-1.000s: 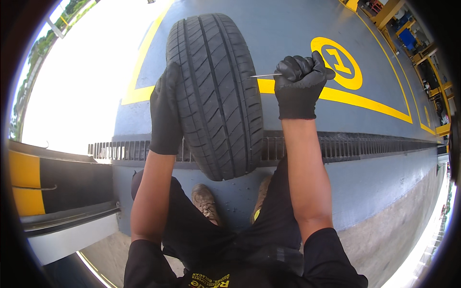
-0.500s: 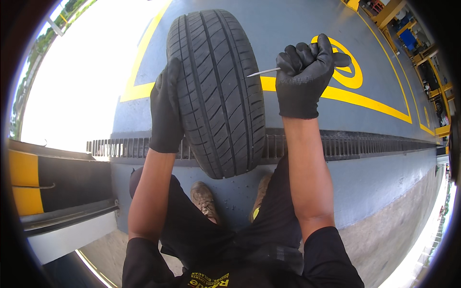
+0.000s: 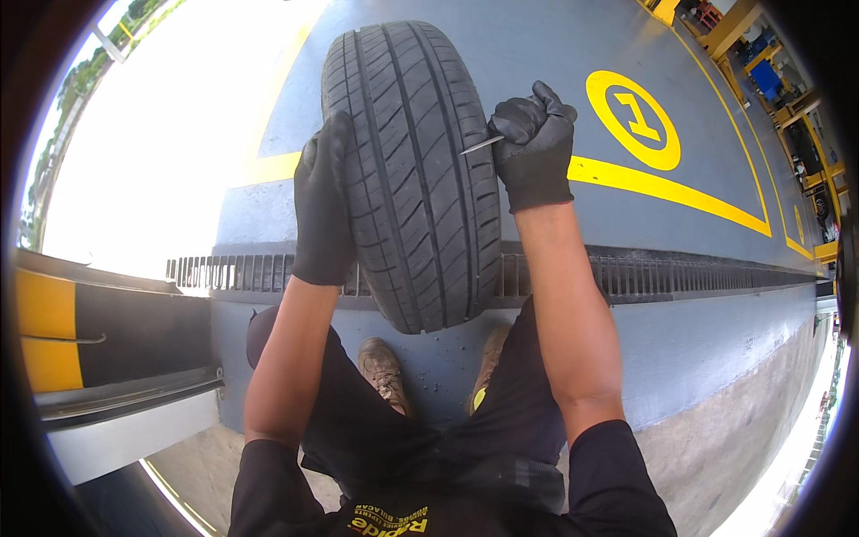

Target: The person is sitting on the floor and using a screwdriver to remove a nail from a car tire. They repeatedly probe and pull at the puncture site to extract the embedded object.

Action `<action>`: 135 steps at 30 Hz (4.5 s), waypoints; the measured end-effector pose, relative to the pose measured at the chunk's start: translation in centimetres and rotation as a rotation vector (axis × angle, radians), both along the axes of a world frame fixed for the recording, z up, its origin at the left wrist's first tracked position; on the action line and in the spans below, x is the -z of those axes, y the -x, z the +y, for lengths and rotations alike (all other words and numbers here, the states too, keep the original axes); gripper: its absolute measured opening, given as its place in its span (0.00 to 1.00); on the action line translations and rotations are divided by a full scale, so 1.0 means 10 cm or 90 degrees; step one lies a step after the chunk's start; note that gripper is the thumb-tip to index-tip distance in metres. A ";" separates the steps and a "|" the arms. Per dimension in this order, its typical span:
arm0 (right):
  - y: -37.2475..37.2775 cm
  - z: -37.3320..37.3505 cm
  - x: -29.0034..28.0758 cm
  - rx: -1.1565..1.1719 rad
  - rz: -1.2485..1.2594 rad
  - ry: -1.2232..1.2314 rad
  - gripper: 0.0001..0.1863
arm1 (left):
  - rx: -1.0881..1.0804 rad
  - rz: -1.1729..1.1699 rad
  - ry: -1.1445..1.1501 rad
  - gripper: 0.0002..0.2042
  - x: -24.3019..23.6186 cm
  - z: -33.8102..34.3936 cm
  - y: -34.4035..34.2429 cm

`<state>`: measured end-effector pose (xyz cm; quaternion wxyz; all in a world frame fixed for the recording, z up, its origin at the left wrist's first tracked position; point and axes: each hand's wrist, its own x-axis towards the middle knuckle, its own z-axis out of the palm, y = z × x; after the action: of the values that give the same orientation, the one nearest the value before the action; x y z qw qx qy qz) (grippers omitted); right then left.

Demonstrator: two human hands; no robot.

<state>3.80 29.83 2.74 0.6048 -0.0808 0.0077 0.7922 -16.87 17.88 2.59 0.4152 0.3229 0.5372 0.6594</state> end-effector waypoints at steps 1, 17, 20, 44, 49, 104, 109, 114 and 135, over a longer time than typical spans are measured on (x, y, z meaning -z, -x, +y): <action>0.01 -0.01 -0.01 -0.019 0.017 0.015 0.25 | 0.003 0.022 0.000 0.34 -0.02 -0.02 -0.01; -0.50 -0.26 -0.18 0.018 -0.206 -0.126 0.25 | 0.055 0.313 -0.101 0.29 0.13 -0.03 0.20; -0.45 -0.30 -0.06 0.018 -0.181 -0.094 0.24 | 0.010 0.810 -0.240 0.27 0.32 0.04 0.36; -0.35 -0.47 0.27 0.060 0.008 -0.094 0.28 | 0.134 0.201 -0.114 0.30 0.19 -0.14 0.01; -0.23 -0.49 0.26 0.051 -0.022 -0.099 0.26 | 0.089 0.108 -0.027 0.34 0.05 -0.12 -0.12; -0.52 -0.66 0.28 0.103 -0.143 -0.062 0.23 | 0.063 0.118 -0.002 0.48 -0.02 0.02 -0.06; -0.51 -0.66 0.23 0.098 -0.165 -0.043 0.23 | 0.066 0.079 -0.005 0.44 -0.07 0.03 -0.08; -0.51 -0.66 0.27 0.078 -0.168 -0.055 0.24 | 0.097 0.055 -0.010 0.43 -0.03 0.06 -0.03; -0.38 -0.62 0.61 0.058 0.010 -0.006 0.27 | 0.084 0.104 0.008 0.40 0.16 -0.06 -0.06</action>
<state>7.63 23.59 -3.36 0.6404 -0.0715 0.0121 0.7646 -16.29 17.28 1.01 0.4141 0.4078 0.5509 0.5990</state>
